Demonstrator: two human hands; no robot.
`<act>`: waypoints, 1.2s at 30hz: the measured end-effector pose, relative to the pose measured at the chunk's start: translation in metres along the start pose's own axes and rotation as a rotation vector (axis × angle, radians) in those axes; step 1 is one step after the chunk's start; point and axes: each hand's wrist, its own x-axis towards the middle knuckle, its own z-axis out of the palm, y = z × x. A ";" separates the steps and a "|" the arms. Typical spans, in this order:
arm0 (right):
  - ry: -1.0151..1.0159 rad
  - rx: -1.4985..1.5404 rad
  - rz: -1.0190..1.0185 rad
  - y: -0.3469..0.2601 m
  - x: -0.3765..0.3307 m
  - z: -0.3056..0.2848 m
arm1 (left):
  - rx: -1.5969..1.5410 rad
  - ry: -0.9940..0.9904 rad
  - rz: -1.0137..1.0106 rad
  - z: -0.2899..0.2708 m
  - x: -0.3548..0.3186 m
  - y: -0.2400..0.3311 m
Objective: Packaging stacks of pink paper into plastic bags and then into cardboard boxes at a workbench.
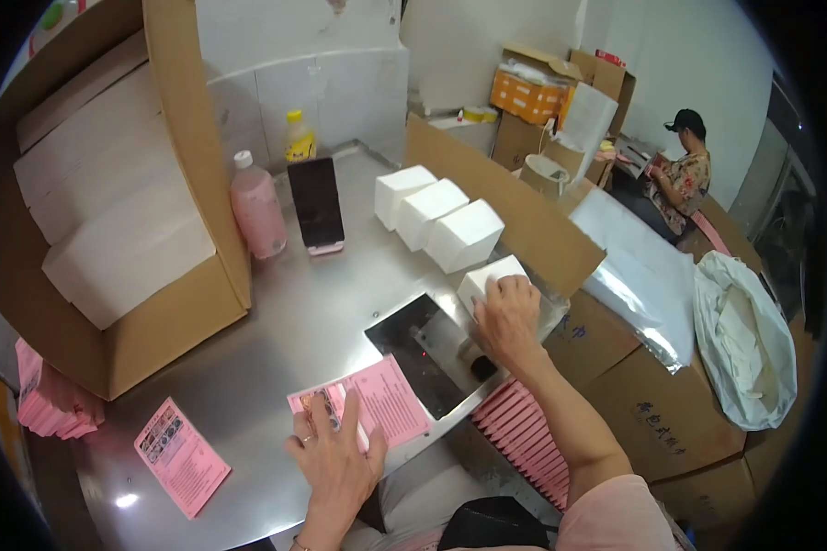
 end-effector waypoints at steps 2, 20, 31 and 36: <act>0.029 0.043 0.010 0.020 -0.007 0.023 | -0.013 0.027 -0.009 0.004 0.001 0.001; 0.014 0.314 0.049 0.043 -0.010 0.029 | -0.111 -0.054 0.179 0.008 0.008 0.005; 0.230 0.660 -0.528 -0.090 -0.075 -0.028 | -0.339 -0.330 0.165 -0.018 -0.002 -0.021; -0.223 0.507 -0.581 -0.124 -0.070 -0.040 | -0.159 -0.525 0.062 -0.036 0.011 -0.001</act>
